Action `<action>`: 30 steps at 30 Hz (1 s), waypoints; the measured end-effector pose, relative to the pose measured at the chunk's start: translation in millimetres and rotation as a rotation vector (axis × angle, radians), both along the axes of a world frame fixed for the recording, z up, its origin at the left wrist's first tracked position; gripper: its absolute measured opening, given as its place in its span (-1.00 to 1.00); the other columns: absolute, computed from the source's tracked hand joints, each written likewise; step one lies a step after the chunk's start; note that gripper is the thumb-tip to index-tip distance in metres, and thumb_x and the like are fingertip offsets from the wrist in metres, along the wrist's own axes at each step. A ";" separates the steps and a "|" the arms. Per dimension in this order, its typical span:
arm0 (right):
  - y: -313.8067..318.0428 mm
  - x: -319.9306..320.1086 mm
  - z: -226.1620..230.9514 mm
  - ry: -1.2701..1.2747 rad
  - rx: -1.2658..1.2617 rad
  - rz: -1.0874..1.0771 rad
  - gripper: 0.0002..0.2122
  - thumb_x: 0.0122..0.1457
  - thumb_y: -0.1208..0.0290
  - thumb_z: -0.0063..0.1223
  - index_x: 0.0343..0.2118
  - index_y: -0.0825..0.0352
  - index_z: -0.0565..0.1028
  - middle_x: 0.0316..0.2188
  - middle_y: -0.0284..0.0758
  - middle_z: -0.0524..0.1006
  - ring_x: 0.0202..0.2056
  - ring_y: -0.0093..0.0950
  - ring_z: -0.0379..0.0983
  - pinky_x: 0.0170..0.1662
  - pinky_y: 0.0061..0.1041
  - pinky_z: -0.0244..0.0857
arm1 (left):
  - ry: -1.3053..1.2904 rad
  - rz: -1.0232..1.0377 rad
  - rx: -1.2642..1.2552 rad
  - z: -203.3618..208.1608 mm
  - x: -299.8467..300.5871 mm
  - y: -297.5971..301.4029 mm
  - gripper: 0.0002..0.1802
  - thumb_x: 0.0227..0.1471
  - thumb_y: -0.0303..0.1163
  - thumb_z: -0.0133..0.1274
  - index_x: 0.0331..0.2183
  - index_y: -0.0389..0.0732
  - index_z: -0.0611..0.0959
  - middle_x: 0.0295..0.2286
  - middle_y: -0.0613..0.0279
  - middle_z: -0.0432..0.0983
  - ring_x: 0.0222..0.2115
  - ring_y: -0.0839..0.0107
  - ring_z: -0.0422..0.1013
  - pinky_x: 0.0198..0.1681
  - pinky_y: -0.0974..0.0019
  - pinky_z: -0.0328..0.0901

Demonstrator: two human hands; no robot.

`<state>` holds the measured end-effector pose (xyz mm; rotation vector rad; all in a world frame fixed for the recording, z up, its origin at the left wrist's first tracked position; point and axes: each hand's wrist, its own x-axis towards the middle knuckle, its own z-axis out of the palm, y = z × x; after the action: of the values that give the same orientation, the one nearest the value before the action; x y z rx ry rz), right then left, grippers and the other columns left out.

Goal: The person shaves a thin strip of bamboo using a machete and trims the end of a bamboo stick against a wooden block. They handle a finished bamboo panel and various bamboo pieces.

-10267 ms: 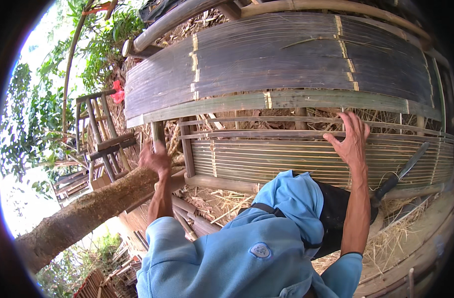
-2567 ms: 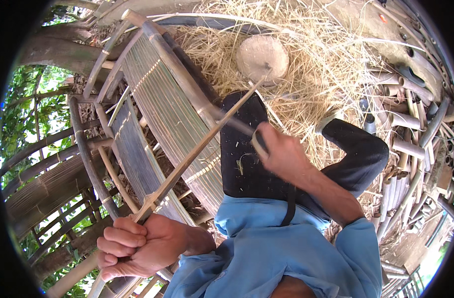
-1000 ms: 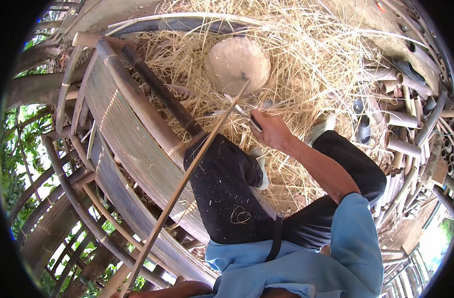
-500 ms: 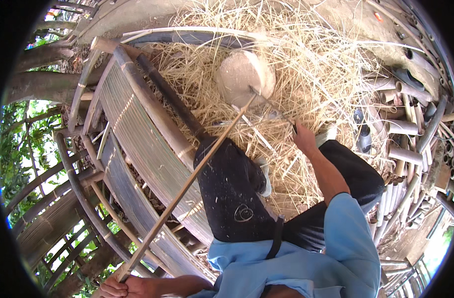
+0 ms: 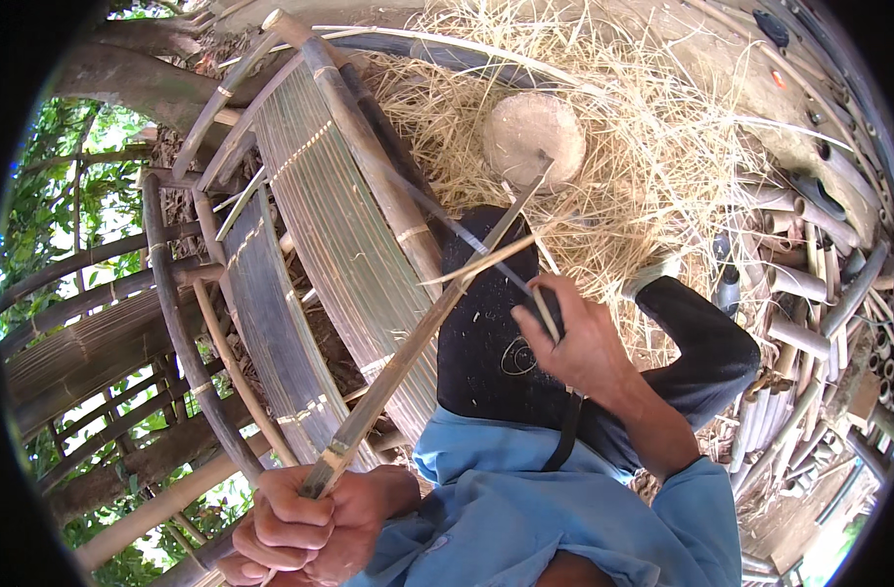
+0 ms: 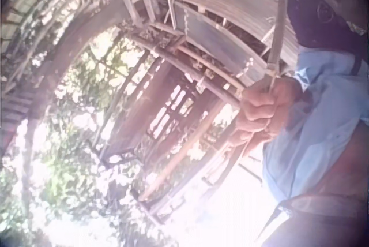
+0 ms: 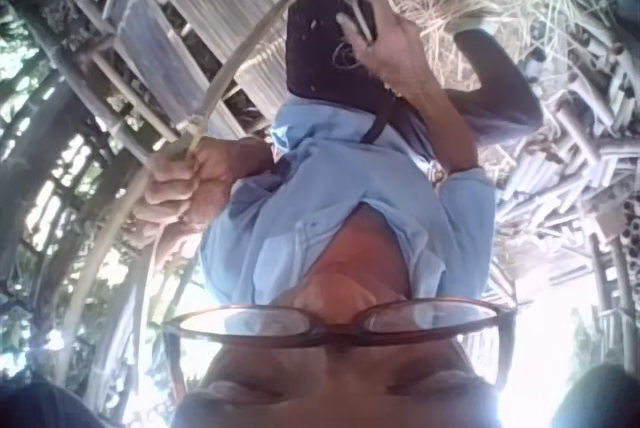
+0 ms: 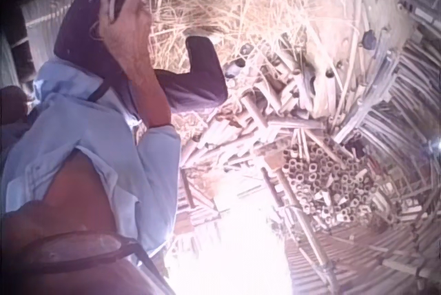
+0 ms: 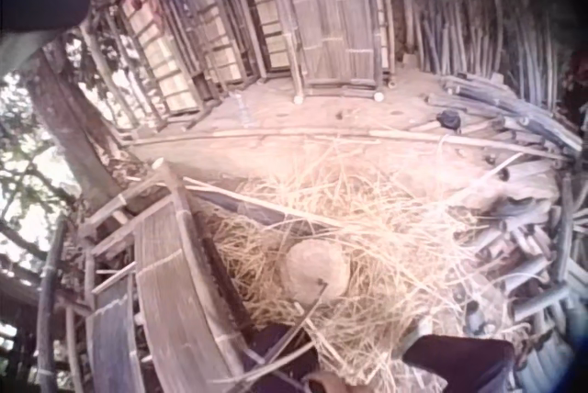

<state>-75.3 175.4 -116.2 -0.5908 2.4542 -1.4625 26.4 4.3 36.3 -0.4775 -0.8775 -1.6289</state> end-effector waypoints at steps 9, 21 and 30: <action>-16.3 24.7 5.5 0.232 0.052 0.120 -0.70 0.16 0.29 0.23 -0.21 0.38 0.40 -0.55 -0.16 0.51 -0.57 -0.17 0.52 -0.58 -0.25 0.40 | -0.099 0.142 -0.051 -8.8 22.1 3.6 -0.51 0.29 0.03 -0.10 -0.53 -0.07 0.23 -0.69 0.47 0.00 -0.73 0.61 -0.13 -0.65 0.43 -0.13; -8.4 18.7 -1.8 0.373 0.106 0.195 -0.76 0.18 0.34 0.21 -0.25 0.32 0.38 -0.58 -0.16 0.51 -0.61 -0.21 0.51 -0.61 -0.26 0.35 | -0.138 0.183 -0.161 -18.3 30.6 -14.8 -0.61 0.34 -0.06 -0.15 -0.41 -0.14 0.34 -0.67 0.46 0.04 -0.71 0.60 -0.05 -0.61 0.46 -0.05; 21.6 -91.3 -157.4 0.120 0.379 -0.037 -0.78 0.25 0.31 0.06 -0.34 0.35 0.33 -0.68 -0.10 0.47 -0.71 -0.18 0.44 -0.62 -0.16 0.34 | -0.098 0.236 0.053 -5.5 0.3 -7.8 -0.48 0.34 0.14 -0.27 -0.54 0.00 0.31 -0.68 0.53 -0.01 -0.74 0.63 -0.14 -0.70 0.46 -0.18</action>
<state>-166.6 197.1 -273.6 -0.5676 2.7484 -0.9546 26.7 -3.5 30.8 -0.2479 -0.9244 -1.4640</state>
